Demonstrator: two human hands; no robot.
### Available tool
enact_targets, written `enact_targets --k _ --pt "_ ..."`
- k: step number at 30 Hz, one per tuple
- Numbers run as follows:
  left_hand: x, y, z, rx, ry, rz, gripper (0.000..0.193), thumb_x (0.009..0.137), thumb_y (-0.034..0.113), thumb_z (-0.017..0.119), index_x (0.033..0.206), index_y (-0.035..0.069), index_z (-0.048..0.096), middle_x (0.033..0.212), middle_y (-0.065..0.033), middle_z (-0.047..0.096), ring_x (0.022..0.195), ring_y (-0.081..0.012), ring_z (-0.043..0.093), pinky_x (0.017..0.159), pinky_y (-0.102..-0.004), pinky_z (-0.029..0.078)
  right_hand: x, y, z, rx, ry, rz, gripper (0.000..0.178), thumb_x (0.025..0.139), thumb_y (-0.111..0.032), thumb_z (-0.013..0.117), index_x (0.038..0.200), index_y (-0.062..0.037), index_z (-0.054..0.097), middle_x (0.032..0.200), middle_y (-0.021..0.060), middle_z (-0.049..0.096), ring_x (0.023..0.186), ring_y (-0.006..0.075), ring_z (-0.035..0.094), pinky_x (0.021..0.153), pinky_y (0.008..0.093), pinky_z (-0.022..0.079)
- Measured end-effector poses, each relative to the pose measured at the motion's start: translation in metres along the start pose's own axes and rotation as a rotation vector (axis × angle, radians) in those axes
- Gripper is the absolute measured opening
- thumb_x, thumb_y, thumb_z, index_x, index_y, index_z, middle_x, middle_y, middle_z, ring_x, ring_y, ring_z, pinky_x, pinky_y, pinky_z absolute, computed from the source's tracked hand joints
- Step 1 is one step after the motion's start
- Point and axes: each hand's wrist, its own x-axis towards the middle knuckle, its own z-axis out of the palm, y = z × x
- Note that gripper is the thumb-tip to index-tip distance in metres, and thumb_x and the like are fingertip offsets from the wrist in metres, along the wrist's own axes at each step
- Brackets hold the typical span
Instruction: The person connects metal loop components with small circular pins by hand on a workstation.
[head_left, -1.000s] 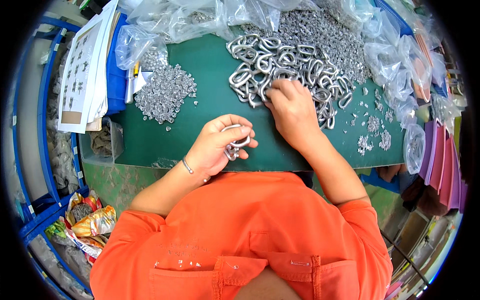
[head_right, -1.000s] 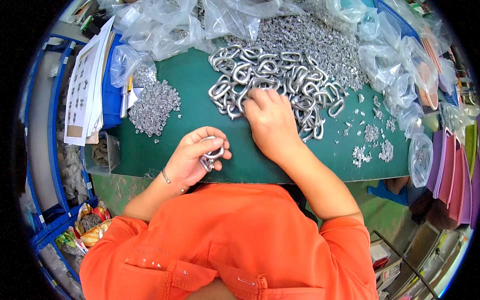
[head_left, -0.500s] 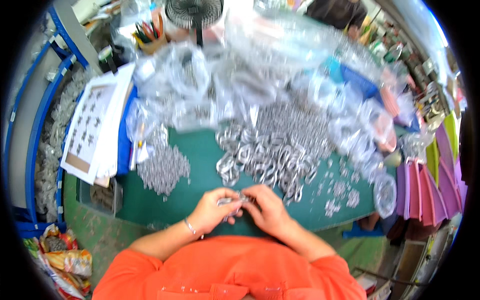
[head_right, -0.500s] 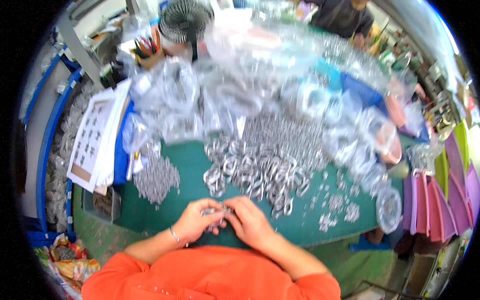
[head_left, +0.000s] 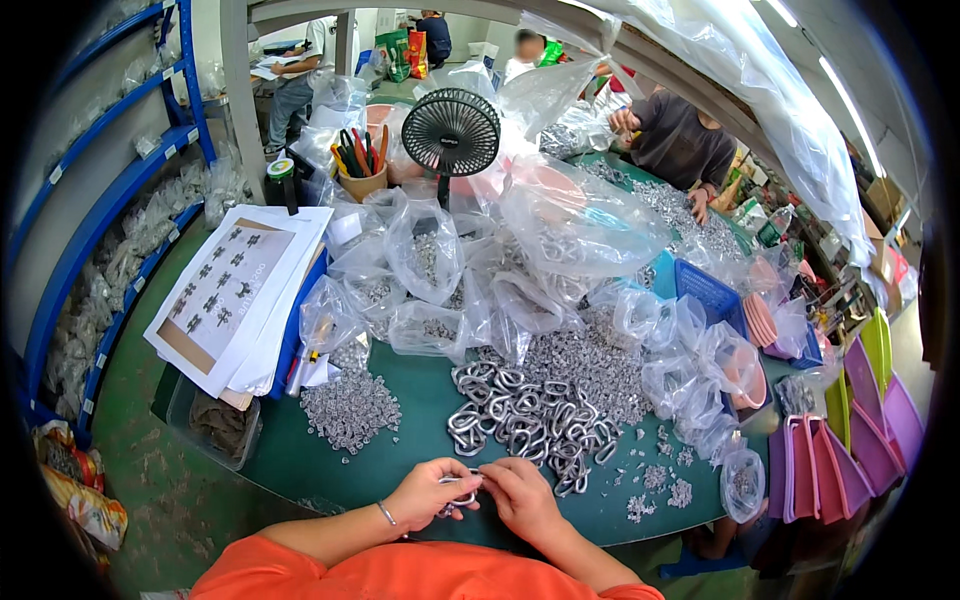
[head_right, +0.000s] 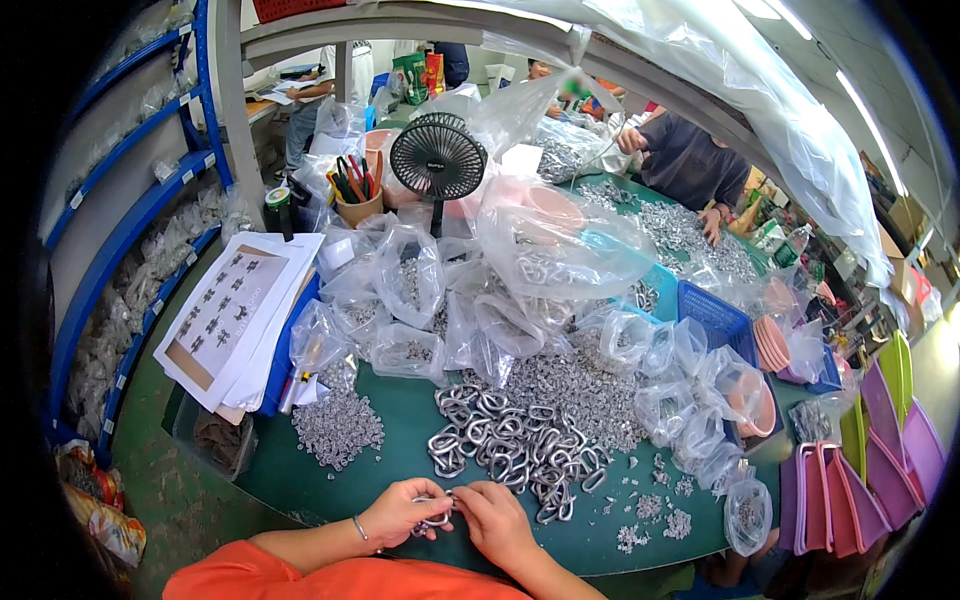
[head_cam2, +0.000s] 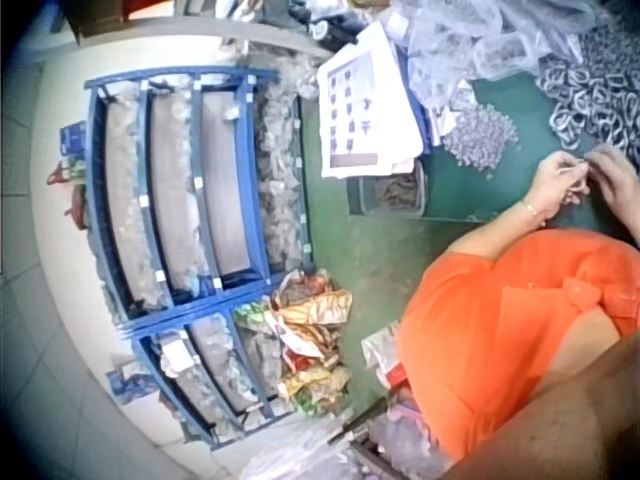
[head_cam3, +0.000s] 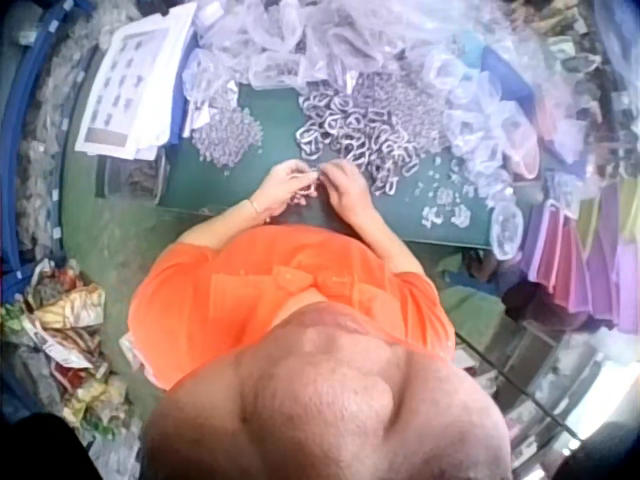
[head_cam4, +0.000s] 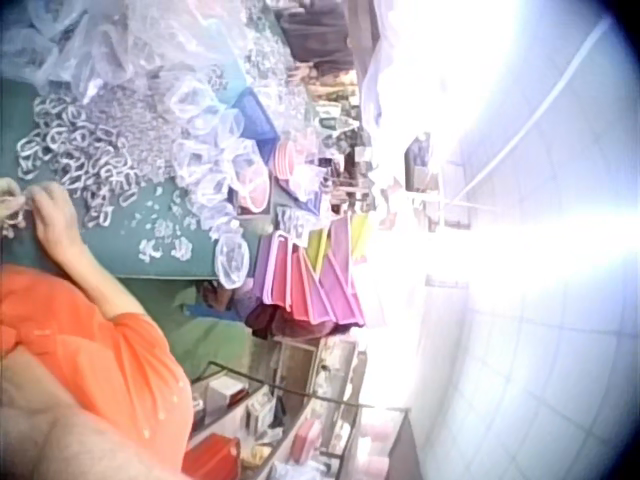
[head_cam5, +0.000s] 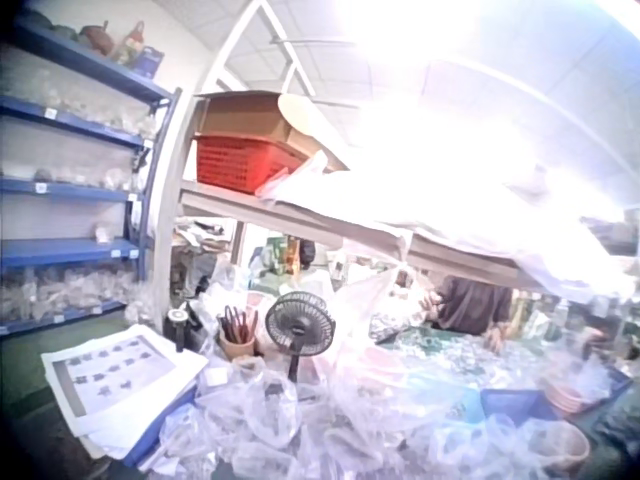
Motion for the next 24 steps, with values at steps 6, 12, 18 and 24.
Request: enact_targets --k 6,12,18,24 --pt "0.000 -0.005 0.001 0.036 0.012 -0.023 0.022 0.084 0.024 0.060 0.091 0.003 0.055 0.080 -0.0049 0.060 0.071 -0.0134 0.062 0.048 -0.0219 0.048 -0.010 -0.005 0.013 0.248 0.035 0.109 0.024 0.074 0.003 0.061 0.097 -0.0011 0.055 0.088 0.0129 0.057 0.081 0.0285 0.057 0.069 0.0328 0.047" --pt "0.000 -0.007 0.003 -0.009 -0.055 -0.019 0.024 0.087 0.026 0.055 0.092 0.002 0.056 0.081 -0.0052 0.061 0.069 -0.0139 0.062 0.048 -0.0223 0.048 -0.015 -0.005 0.007 0.261 0.043 0.072 0.030 0.073 0.005 0.060 0.101 -0.0008 0.052 0.091 0.0140 0.057 0.082 0.0288 0.057 0.071 0.0330 0.047" --pt "0.001 0.004 0.006 -0.118 -0.095 -0.029 0.021 0.089 0.020 0.050 0.095 0.001 0.056 0.079 -0.0069 0.060 0.062 -0.0154 0.062 0.044 -0.0233 0.048 -0.011 0.005 0.004 0.256 0.128 -0.033 0.035 0.068 0.011 0.056 0.101 0.0005 0.052 0.094 0.0170 0.055 0.086 0.0308 0.056 0.073 0.0332 0.046" --pt "0.000 0.008 0.013 -0.052 0.003 0.014 0.023 0.089 0.020 0.051 0.091 -0.002 0.057 0.075 -0.0074 0.060 0.061 -0.0162 0.062 0.043 -0.0224 0.047 -0.028 0.013 0.000 0.984 0.160 0.719 0.017 0.087 -0.005 0.047 0.103 0.0002 0.052 0.086 0.0065 0.058 0.075 0.0109 0.055 0.065 0.0209 0.044"
